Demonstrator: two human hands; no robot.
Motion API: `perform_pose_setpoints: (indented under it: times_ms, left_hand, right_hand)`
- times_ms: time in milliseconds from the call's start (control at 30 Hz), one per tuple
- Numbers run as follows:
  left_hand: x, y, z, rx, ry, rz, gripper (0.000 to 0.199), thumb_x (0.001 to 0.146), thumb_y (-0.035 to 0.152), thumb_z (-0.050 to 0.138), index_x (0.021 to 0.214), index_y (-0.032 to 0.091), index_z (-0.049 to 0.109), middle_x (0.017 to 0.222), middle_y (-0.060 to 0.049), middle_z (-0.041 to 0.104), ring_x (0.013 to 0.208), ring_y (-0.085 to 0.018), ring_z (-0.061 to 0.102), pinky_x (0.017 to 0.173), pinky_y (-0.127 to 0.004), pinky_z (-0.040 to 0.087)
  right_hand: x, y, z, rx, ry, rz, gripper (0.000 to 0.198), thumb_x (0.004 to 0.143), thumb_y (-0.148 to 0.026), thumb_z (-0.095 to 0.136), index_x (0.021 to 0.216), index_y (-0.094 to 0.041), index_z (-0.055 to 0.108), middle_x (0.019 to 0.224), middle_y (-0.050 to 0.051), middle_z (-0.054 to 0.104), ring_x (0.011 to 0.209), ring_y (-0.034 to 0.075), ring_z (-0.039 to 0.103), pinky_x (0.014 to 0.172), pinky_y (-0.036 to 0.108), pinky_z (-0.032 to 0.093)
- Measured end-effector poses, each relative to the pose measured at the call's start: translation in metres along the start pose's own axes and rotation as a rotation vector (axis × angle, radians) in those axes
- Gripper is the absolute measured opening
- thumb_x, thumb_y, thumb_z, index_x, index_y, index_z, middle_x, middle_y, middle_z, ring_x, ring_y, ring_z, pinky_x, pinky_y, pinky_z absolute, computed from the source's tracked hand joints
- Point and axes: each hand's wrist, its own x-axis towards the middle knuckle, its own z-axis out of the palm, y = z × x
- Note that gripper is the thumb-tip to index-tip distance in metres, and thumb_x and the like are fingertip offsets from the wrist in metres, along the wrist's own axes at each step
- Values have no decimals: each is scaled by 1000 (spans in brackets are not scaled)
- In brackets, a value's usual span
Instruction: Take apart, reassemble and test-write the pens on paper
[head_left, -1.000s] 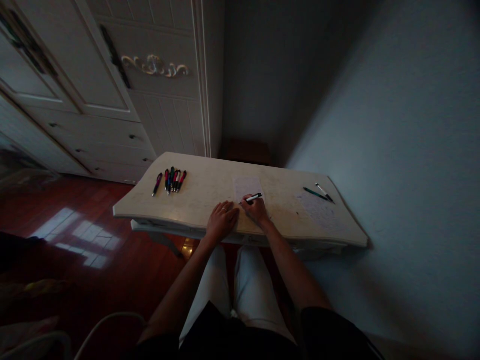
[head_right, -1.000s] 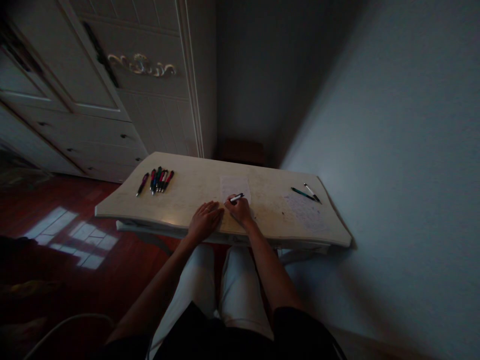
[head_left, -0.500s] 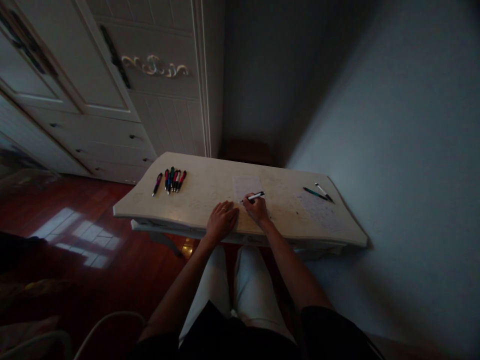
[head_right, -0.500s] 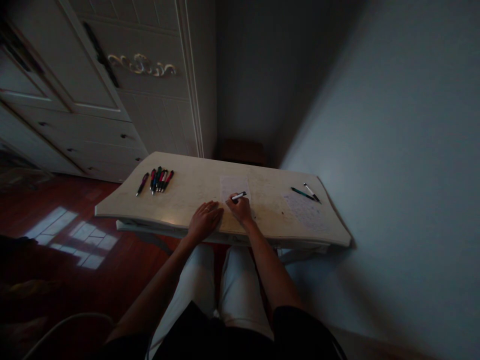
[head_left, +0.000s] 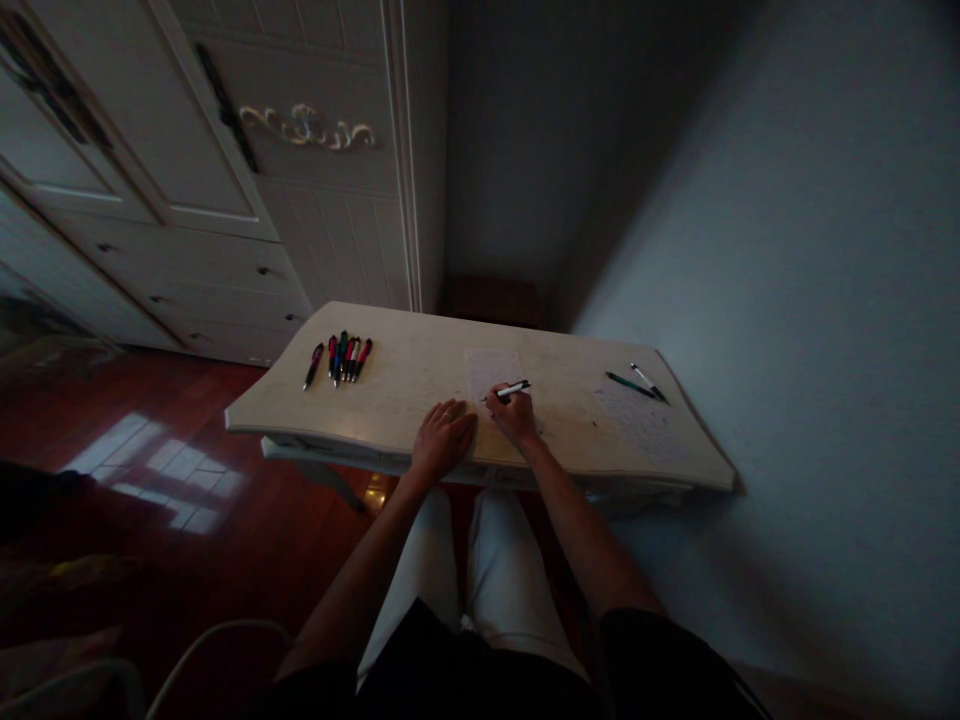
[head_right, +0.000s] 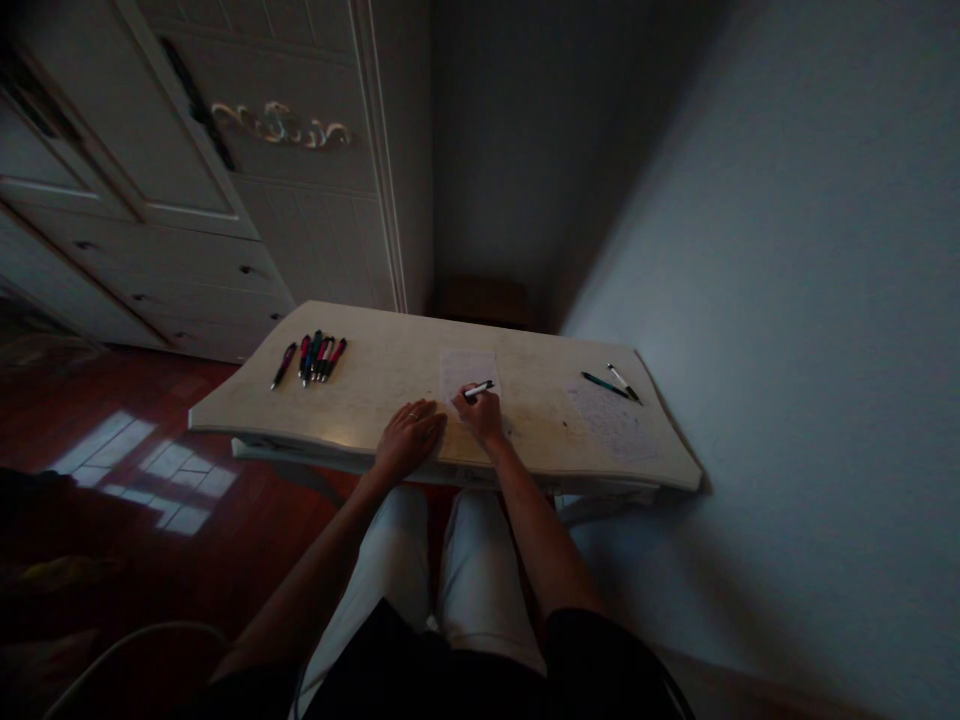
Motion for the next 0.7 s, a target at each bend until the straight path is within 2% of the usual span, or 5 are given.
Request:
perform_pose_setpoints:
  times_ms: [300,533,700]
  left_hand:
    - [0,2,-3,4,0,2,27,95,30,50,113,26,70,130,-8,63,127,-25,53,111,-46,39]
    - [0,2,-2,-11,2,-5,27,95,30,50,113,26,70,129,-8,64,127,-25,53,111,-46,39]
    - [0,2,-3,-11,-4,-6,27,95,31,50,112,26,70,129,-8,64,126,-25,53,111,-45,39]
  right_hand:
    - [0,0,0,-74,-42,-71,22,79,-37,55,74,-20,68,61,1,65,61,18,61,62,25,44]
    - [0,-3,-2,-91,-38,-68,23,80,-37,54,72,-20,68,58,1,63,60,17,60,61,24,44]
    - [-1,2,0,123,-71,27,26,79,-41,55,75,-18,67,60,2,66,54,15,60,55,23,46]
